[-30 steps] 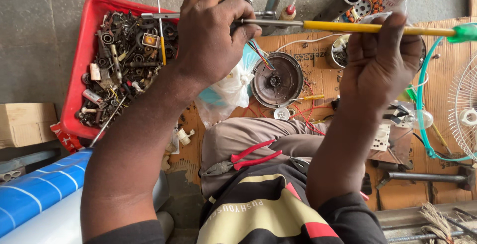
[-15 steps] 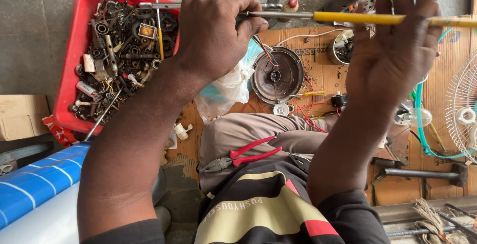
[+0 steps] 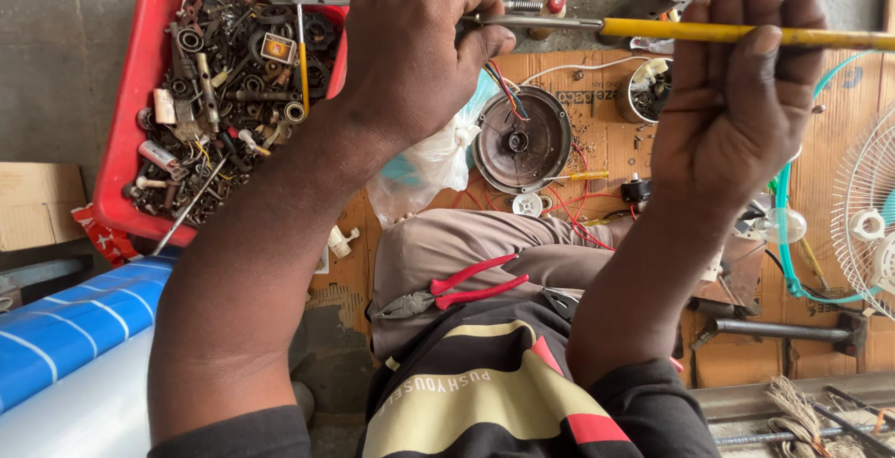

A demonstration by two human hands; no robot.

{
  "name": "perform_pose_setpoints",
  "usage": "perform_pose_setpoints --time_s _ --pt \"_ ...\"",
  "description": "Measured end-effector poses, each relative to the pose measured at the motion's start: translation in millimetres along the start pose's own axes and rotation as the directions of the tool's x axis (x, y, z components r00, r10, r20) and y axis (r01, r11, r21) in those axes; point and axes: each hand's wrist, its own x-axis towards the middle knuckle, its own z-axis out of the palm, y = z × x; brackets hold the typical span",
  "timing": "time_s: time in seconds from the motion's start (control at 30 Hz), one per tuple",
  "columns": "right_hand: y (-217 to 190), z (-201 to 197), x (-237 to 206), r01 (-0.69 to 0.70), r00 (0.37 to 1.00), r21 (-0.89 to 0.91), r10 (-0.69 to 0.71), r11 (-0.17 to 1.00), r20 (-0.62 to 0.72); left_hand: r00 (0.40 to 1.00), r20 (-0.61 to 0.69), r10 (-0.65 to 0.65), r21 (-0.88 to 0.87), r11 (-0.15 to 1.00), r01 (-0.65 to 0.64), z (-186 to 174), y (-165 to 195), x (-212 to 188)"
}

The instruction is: The person sits on the floor and disassembles an electric fan motor, first pulling wiring from the motor windings by hand, then separating the motor housing and removing a bearing plate. They use a long screwdriver to loosen and pry components and set removed parts on the cardboard work surface.

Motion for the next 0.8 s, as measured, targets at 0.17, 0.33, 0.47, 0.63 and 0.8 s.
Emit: perform_pose_setpoints --time_s 0.17,0.33,0.47,0.63,0.8 --pt "16 -3 9 0.181 0.983 -0.162 -0.172 0.97 0.068 0.998 0.04 -0.042 -0.031 0.999 0.043 -1 -3 1" --pt "9 6 14 0.164 0.977 -0.109 -0.146 0.981 0.158 0.997 0.071 0.043 -0.033 0.999 -0.041 -10 1 1" --pt "-32 1 13 -0.087 0.996 0.314 0.076 0.946 0.047 0.992 0.115 0.046 -0.074 0.997 -0.037 -14 7 3" --pt "-70 -24 30 -0.021 1.0 0.455 0.01 0.89 0.025 0.99 0.128 0.055 -0.056 0.997 -0.048 -15 11 8" --pt "-92 -58 46 0.164 0.985 0.412 -0.17 0.897 -0.022 0.99 0.126 0.059 -0.025 0.998 -0.056 -14 14 7"
